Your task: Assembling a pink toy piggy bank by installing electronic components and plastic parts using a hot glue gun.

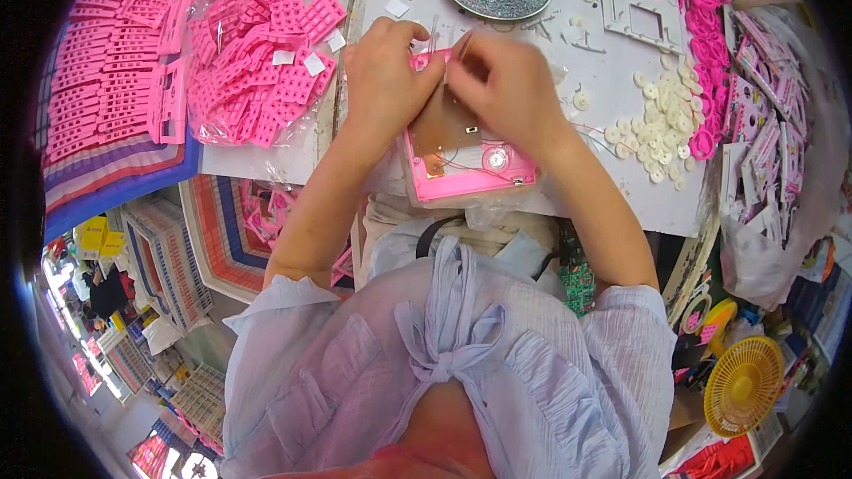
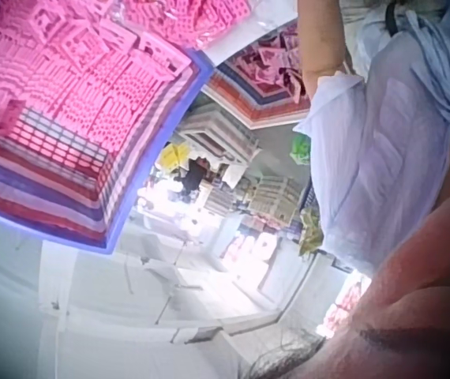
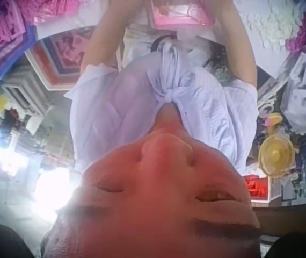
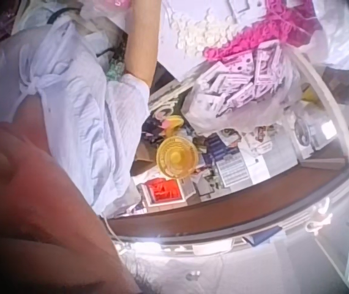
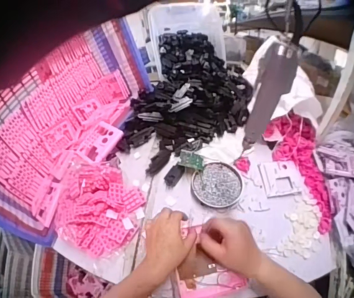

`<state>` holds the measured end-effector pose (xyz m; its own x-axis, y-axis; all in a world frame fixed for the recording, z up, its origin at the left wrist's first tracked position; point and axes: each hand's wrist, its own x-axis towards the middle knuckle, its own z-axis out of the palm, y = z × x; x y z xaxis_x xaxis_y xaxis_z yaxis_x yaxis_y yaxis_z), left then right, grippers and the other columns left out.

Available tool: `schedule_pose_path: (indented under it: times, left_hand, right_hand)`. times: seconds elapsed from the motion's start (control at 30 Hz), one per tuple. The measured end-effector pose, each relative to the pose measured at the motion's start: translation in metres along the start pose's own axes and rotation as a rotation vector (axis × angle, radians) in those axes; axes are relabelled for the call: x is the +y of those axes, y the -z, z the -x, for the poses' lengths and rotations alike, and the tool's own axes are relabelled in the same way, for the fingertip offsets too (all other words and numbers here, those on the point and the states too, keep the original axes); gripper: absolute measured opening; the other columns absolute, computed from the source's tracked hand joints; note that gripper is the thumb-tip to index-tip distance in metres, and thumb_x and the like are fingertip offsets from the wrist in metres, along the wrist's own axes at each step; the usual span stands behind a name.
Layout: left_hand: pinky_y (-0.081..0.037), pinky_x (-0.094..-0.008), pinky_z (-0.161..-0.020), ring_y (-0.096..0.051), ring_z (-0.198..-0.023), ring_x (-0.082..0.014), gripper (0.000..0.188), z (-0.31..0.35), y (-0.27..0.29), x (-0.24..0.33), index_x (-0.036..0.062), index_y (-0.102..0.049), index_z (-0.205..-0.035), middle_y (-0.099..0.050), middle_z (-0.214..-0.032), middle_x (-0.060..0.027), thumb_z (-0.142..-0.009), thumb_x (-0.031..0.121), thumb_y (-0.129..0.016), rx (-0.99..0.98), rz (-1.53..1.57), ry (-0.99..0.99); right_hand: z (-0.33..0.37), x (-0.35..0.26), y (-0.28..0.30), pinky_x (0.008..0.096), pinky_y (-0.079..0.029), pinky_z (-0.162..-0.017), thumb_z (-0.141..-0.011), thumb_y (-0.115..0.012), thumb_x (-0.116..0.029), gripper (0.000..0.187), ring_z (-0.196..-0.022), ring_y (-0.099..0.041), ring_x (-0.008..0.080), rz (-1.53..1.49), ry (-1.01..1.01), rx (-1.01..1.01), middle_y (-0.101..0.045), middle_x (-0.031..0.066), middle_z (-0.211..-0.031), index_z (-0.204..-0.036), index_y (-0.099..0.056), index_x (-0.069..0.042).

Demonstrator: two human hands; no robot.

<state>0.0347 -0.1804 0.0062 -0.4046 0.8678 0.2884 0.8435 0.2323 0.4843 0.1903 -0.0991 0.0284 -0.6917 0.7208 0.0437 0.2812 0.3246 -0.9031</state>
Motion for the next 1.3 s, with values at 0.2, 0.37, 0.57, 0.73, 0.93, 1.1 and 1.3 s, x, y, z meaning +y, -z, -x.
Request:
schedule_pose_path:
  times: [0.2,0.37,0.57,0.73,0.93,1.1,1.3]
  left_hand:
    - [-0.043,-0.0451,-0.079,-0.064,-0.086,-0.0257,0.018,-0.002,-0.001,-0.016,0.0155,-0.077,-0.092,-0.067,-0.096,-0.0060,-0.075,0.024,-0.079,-0.047,0.312,0.032]
    - [-0.039,-0.0424,-0.084,-0.061,-0.091,-0.0215,0.014,0.003,0.005,-0.003,0.0156,-0.077,-0.089,-0.069,-0.097,-0.0006,-0.076,0.021,-0.078,0.162,-0.004,-0.324]
    - [-0.043,-0.0398,-0.074,-0.062,-0.082,-0.0232,0.015,0.002,0.007,0.000,0.0096,-0.075,-0.092,-0.071,-0.090,-0.0021,-0.078,0.015,-0.075,-0.027,0.135,-0.277]
    - [-0.050,-0.0368,-0.072,-0.064,-0.078,-0.0244,0.013,0.002,0.013,-0.002,0.0041,-0.073,-0.094,-0.071,-0.087,-0.0081,-0.083,0.010,-0.072,-0.097,0.414,-0.161]
    - [-0.051,-0.0353,-0.073,-0.065,-0.076,-0.0237,0.012,0.007,0.012,-0.002,0.0031,-0.071,-0.096,-0.071,-0.084,-0.0076,-0.086,0.009,-0.071,-0.100,0.370,-0.116]
    - [-0.041,-0.0374,-0.079,-0.060,-0.070,-0.0204,0.010,0.010,0.016,0.002,0.0084,-0.071,-0.093,-0.069,-0.080,-0.0027,-0.085,0.014,-0.072,-0.043,0.278,-0.217]
    - [-0.034,-0.0406,-0.089,-0.059,-0.084,-0.0193,0.006,0.007,0.017,0.007,0.0132,-0.067,-0.086,-0.063,-0.083,0.0002,-0.084,0.017,-0.071,-0.157,0.081,-0.445]
  right_hand:
    - [0.024,-0.009,-0.001,0.0359,-0.055,-0.076,-0.071,-0.076,-0.014,0.027,-0.093,-0.063,0.0249,0.468,0.643,-0.295,-0.066,0.0037,-0.100,-0.097,-0.070,-0.012]
    - [-0.004,-0.015,0.030,0.0382,-0.053,-0.080,-0.077,-0.074,-0.014,0.025,-0.095,-0.063,0.0287,0.374,0.624,-0.047,-0.066,0.0084,-0.101,-0.100,-0.069,-0.009]
    - [-0.011,-0.008,0.030,0.0414,-0.052,-0.071,-0.081,-0.073,-0.013,0.016,-0.086,-0.063,0.0300,0.483,0.545,-0.096,-0.065,0.0071,-0.087,-0.094,-0.068,-0.007]
    - [0.000,0.004,0.034,0.0385,-0.052,-0.073,-0.074,-0.073,-0.011,0.014,-0.085,-0.062,0.0266,0.620,0.601,0.028,-0.064,0.0054,-0.085,-0.087,-0.067,-0.008]
    - [0.010,-0.003,0.025,0.0373,-0.051,-0.073,-0.071,-0.072,-0.011,0.012,-0.085,-0.061,0.0246,0.818,0.500,-0.172,-0.064,0.0054,-0.083,-0.082,-0.068,-0.007]
    - [0.029,-0.012,0.027,0.0378,-0.051,-0.072,-0.073,-0.070,-0.013,0.008,-0.084,-0.061,0.0245,0.787,0.489,-0.258,-0.063,0.0061,-0.080,-0.078,-0.067,-0.008]
    - [0.048,0.000,0.020,0.0399,-0.052,-0.068,-0.074,-0.072,-0.009,0.011,-0.080,-0.060,0.0280,0.598,0.422,-0.103,-0.061,0.0083,-0.081,-0.082,-0.065,-0.005]
